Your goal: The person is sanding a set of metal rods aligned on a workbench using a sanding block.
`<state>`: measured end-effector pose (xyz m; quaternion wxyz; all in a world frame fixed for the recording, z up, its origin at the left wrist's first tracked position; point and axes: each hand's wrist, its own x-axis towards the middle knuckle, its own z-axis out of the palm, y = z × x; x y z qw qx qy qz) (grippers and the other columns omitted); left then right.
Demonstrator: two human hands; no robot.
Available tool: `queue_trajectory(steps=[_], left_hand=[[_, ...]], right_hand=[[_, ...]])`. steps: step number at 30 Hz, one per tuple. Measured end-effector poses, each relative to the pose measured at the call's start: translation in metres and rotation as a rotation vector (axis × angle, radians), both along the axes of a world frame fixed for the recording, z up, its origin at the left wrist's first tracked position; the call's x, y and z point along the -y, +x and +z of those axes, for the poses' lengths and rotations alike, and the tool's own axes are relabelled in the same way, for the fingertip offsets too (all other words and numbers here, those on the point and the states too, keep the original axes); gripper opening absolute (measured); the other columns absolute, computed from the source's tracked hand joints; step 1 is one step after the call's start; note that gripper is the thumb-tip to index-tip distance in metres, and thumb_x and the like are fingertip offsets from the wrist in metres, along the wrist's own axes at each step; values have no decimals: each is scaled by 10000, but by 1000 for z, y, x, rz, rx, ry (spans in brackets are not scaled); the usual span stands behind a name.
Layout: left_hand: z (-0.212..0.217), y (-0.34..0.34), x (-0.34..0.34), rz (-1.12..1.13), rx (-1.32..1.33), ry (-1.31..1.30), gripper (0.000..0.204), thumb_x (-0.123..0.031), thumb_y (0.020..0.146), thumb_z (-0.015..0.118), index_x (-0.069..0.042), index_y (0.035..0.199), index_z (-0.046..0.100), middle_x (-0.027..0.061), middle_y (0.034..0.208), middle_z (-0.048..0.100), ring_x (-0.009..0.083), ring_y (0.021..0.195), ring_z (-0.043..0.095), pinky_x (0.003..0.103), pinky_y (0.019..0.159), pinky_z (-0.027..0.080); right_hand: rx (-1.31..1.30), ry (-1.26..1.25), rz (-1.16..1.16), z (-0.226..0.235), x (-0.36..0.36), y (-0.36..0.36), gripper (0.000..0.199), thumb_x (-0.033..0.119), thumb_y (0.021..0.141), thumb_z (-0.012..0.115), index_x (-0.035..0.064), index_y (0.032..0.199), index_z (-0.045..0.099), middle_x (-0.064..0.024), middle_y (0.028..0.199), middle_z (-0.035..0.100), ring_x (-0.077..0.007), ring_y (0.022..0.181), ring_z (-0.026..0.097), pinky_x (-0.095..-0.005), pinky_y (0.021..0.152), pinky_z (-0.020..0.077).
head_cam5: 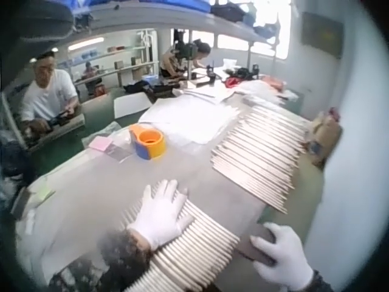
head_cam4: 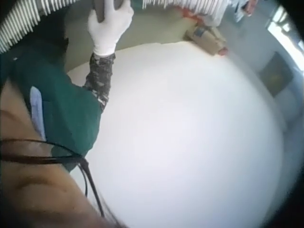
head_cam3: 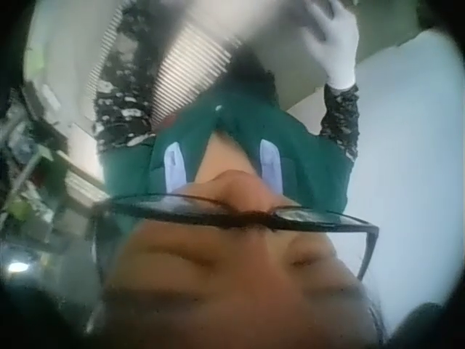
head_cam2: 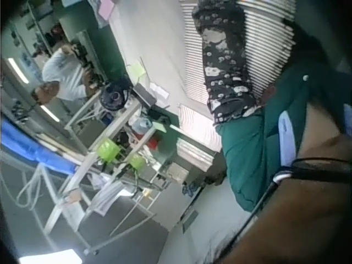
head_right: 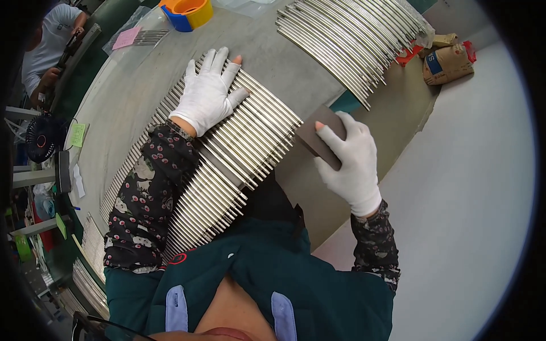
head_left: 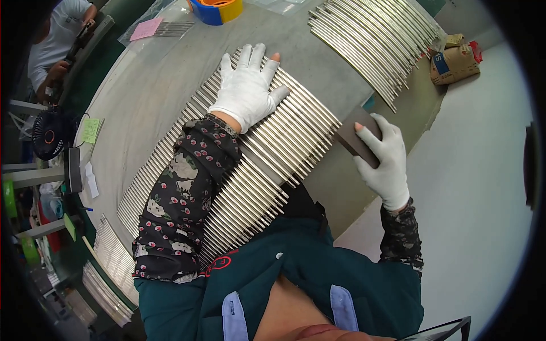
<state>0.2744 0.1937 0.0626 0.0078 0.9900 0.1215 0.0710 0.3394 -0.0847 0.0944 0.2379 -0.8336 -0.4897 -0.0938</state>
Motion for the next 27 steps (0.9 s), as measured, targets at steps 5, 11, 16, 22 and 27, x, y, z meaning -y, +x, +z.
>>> queue_trajectory(steps=[5, 11, 16, 22, 27], left_hand=[[1, -4, -2, -21, 14, 7, 644, -505, 890, 479, -120, 1402, 411, 168, 1471, 326, 325, 1386, 247, 577, 1101, 156], [-1, -2, -1, -29, 21, 22, 647, -504, 893, 475, -112, 1403, 408, 168, 1465, 333, 327, 1373, 264, 583, 1099, 159], [6, -3, -1, -12, -23, 8, 680, -514, 894, 482, -111, 1429, 365, 182, 1493, 284, 345, 1399, 220, 589, 1108, 143], [20, -5, 8, -508, 338, -328, 261, -109, 679, 746, -64, 898, 611, 77, 896, 586, 275, 868, 569, 372, 776, 475], [21, -6, 15, -690, 133, -409, 183, -137, 696, 743, -78, 831, 634, 59, 844, 599, 260, 837, 570, 372, 723, 475]], right_hand=[[-107, 96, -152, 4, 23, -25, 547, 39, 594, 703, 98, 1133, 627, -178, 1214, 517, -352, 1026, 515, -413, 890, 444], [-51, 28, -101, -1, 15, -35, 557, 53, 605, 710, 115, 1148, 605, -176, 1231, 503, -347, 1029, 510, -419, 888, 435], [-44, 26, -109, -4, 12, -37, 543, 68, 612, 710, 118, 1142, 606, -171, 1230, 502, -343, 1025, 509, -418, 882, 435], [-59, 40, -150, -10, 22, -38, 542, 68, 610, 704, 114, 1141, 609, -168, 1235, 499, -342, 1030, 509, -419, 891, 434], [-64, 56, -171, -12, 27, -40, 542, 65, 607, 696, 106, 1140, 609, -168, 1242, 494, -343, 1032, 509, -419, 896, 433]])
